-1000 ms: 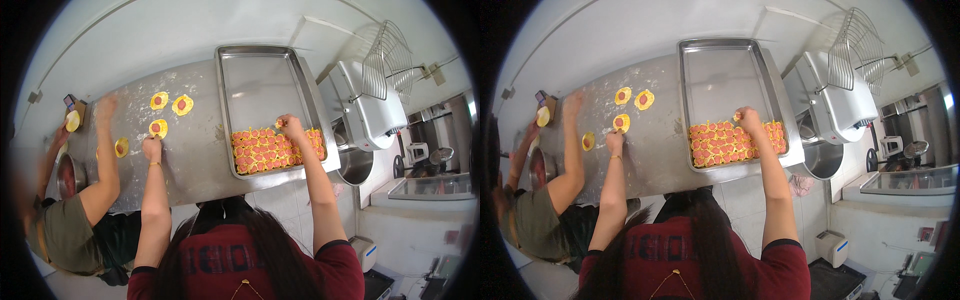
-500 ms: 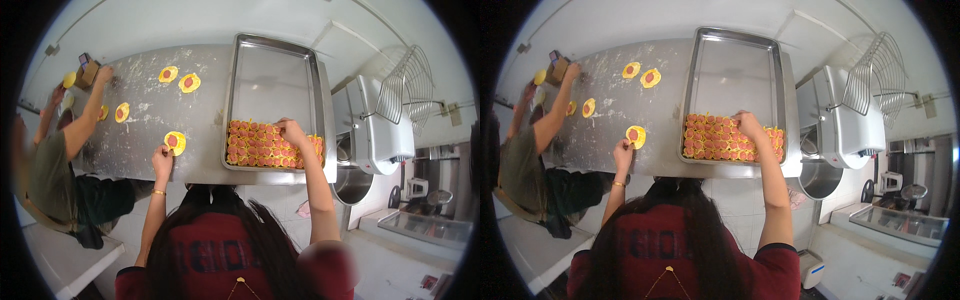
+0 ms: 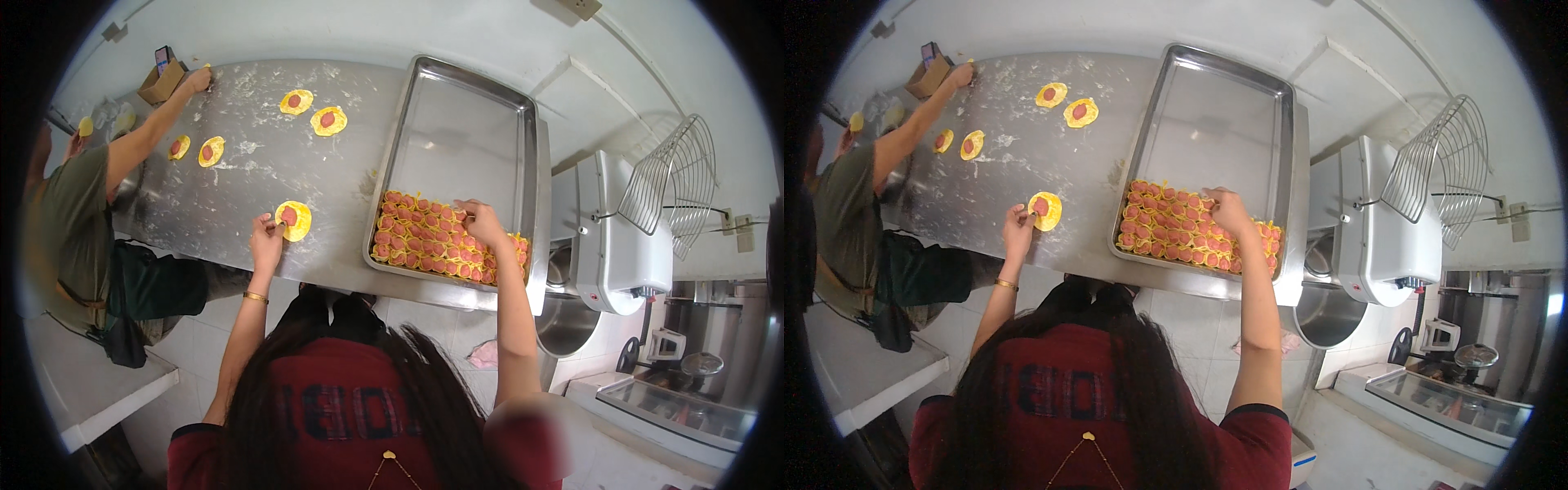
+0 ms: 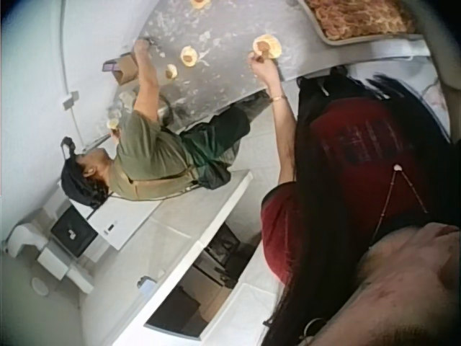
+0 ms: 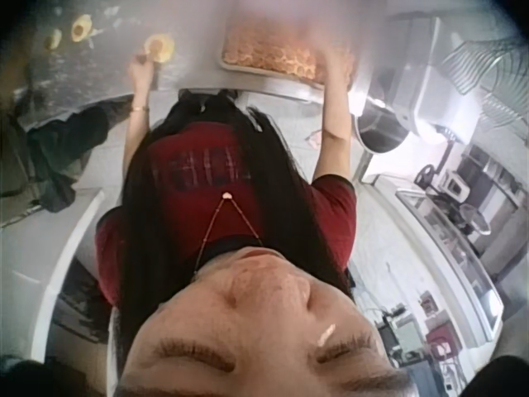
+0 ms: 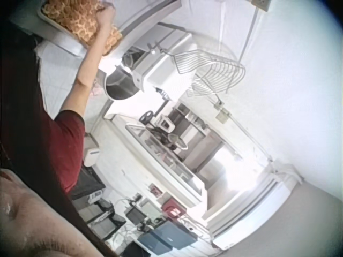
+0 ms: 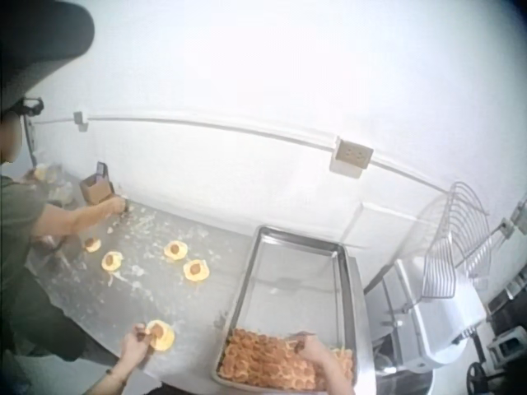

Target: The person places a red filling onto yellow dough discs, folds them into pastries, and arranges them on a metal tray. Another person at the same table also prepares dough and filling. The finished pastries are placed in neat rows on the tray.

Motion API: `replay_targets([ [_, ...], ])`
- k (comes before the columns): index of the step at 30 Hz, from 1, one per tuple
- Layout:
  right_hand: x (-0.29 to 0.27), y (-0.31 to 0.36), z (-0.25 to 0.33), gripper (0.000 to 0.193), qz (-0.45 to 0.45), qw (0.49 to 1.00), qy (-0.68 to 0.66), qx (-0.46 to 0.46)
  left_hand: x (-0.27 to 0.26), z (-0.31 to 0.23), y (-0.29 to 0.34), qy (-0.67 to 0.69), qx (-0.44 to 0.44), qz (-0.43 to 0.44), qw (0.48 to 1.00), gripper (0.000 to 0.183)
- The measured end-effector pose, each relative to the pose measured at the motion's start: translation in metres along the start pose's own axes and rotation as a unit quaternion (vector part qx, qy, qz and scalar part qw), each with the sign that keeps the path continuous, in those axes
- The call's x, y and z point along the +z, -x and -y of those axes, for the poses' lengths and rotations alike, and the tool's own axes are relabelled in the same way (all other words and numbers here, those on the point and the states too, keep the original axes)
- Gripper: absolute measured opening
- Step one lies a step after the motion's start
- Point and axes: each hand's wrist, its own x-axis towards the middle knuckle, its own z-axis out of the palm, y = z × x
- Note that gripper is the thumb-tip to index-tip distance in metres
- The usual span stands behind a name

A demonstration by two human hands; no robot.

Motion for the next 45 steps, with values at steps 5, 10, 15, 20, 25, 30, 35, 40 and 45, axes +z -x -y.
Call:
replay_targets([
  [5,0.0,-0.004,0.012,0.051,-0.019,0.999,-0.028,0.028,-0.002,0.022,-0.018,0.002,-0.037,0.066,0.997,0.019],
  [10,0.003,-0.014,0.011,0.052,0.08,0.995,-0.023,0.056,-0.005,0.032,-0.025,0.024,-0.029,0.121,0.992,0.018],
  [15,0.003,-0.018,0.014,0.054,0.069,0.994,0.015,0.077,-0.001,0.032,-0.029,0.106,-0.058,0.124,0.985,0.015],
  [20,0.03,-0.027,0.074,0.045,-0.144,0.984,-0.103,0.013,0.004,0.016,-0.034,0.238,-0.142,0.155,0.948,0.021],
  [25,0.134,-0.043,0.174,0.035,-0.019,0.947,-0.308,0.082,-0.002,-0.022,-0.027,0.429,-0.234,0.291,0.823,0.022],
  [30,0.187,-0.042,0.205,0.028,0.05,0.729,-0.645,0.224,-0.006,-0.04,-0.019,0.481,-0.179,0.317,0.798,0.031],
  [35,0.212,-0.04,0.19,0.02,-0.01,0.713,-0.656,0.248,0.004,-0.032,-0.01,0.432,-0.159,0.279,0.843,0.035],
  [40,0.219,-0.042,0.185,0.022,-0.061,0.758,-0.596,0.259,0.004,-0.016,-0.005,0.075,0.032,0.254,0.964,0.036],
  [45,0.22,-0.039,0.188,0.033,-0.065,0.843,-0.498,0.195,0.006,-0.008,-0.012,0.072,0.073,0.239,0.966,0.037],
])
